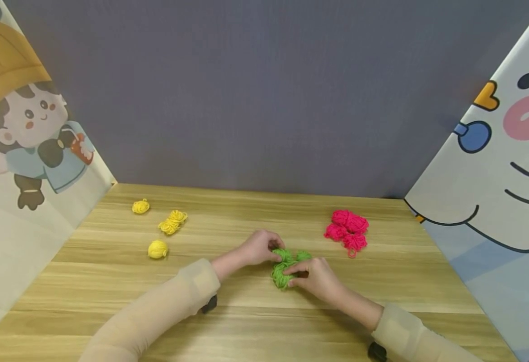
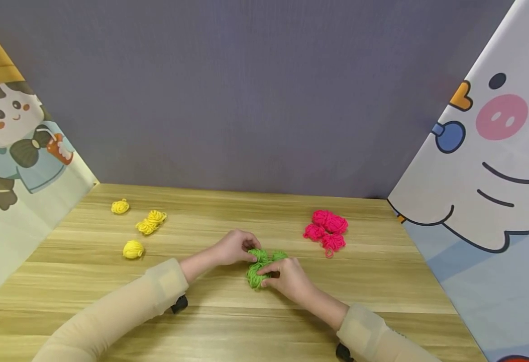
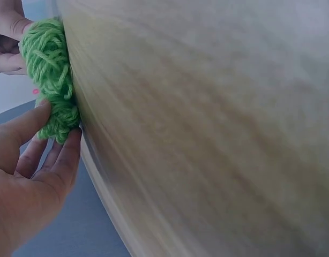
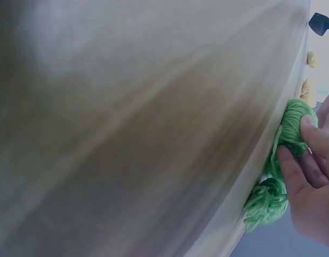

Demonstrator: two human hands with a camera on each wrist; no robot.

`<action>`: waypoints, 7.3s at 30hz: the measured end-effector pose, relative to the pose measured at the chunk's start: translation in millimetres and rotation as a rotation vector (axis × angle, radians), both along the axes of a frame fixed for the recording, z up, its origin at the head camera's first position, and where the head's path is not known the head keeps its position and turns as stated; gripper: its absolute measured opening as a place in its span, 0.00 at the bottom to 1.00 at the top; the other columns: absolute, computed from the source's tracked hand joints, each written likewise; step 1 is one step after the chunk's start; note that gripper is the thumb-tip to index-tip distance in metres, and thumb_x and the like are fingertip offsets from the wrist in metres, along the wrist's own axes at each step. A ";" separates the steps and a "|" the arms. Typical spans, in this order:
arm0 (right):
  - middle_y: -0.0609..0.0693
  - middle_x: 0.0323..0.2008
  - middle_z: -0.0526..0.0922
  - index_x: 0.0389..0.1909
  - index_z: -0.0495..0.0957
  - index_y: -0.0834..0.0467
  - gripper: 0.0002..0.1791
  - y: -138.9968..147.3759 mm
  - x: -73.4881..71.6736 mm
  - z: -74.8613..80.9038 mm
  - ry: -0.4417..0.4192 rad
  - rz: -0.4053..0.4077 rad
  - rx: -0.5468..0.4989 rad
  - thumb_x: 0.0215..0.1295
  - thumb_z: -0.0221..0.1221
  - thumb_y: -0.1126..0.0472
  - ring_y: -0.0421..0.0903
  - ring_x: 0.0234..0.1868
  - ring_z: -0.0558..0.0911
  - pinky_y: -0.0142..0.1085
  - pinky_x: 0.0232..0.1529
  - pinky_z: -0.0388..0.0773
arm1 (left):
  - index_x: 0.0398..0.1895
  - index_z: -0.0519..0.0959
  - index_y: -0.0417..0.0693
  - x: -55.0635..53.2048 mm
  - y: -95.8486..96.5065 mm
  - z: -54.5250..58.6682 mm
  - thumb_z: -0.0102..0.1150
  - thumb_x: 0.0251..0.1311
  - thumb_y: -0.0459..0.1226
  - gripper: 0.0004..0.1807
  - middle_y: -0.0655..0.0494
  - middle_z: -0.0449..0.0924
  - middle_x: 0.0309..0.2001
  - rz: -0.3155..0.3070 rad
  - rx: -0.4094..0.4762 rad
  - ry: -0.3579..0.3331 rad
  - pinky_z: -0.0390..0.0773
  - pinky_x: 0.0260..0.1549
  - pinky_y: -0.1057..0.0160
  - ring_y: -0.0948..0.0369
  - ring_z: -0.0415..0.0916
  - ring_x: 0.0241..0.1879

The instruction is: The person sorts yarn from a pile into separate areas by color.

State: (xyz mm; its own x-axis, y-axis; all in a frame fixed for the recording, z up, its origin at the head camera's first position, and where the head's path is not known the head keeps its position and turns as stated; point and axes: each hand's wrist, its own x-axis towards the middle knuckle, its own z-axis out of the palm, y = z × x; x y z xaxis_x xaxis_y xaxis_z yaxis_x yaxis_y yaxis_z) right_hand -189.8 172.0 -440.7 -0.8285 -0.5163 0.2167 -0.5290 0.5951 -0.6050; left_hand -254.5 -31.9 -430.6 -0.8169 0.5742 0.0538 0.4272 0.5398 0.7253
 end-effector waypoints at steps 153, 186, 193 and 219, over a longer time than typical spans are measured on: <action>0.48 0.39 0.86 0.38 0.85 0.52 0.08 -6.6 -73.4 6.6 -0.196 0.050 -0.002 0.56 0.66 0.58 0.46 0.46 0.83 0.38 0.49 0.80 | 0.47 0.81 0.48 29.9 -262.9 38.7 0.67 0.53 0.39 0.17 0.54 0.80 0.48 0.093 -0.228 0.012 0.81 0.40 0.61 0.54 0.76 0.46; 0.47 0.38 0.86 0.38 0.86 0.53 0.09 -7.1 -76.2 3.9 -0.187 0.053 0.005 0.56 0.67 0.57 0.46 0.45 0.83 0.39 0.50 0.79 | 0.43 0.81 0.57 33.9 -191.9 46.0 0.68 0.52 0.39 0.14 0.62 0.80 0.45 -0.059 -0.107 0.164 0.80 0.36 0.64 0.65 0.75 0.42; 0.48 0.39 0.86 0.38 0.86 0.53 0.09 -6.7 -75.6 5.0 -0.195 0.053 0.002 0.56 0.66 0.58 0.46 0.46 0.83 0.39 0.49 0.80 | 0.43 0.81 0.54 33.0 -173.3 41.6 0.68 0.52 0.36 0.14 0.60 0.81 0.45 -0.117 -0.070 0.188 0.81 0.35 0.63 0.64 0.75 0.41; 0.47 0.40 0.86 0.38 0.86 0.51 0.09 -6.3 -75.5 4.4 -0.199 0.040 0.015 0.56 0.66 0.56 0.46 0.47 0.83 0.39 0.49 0.80 | 0.43 0.81 0.55 35.8 -133.0 25.2 0.68 0.52 0.35 0.14 0.65 0.79 0.43 -0.244 -0.103 0.016 0.81 0.42 0.64 0.67 0.76 0.42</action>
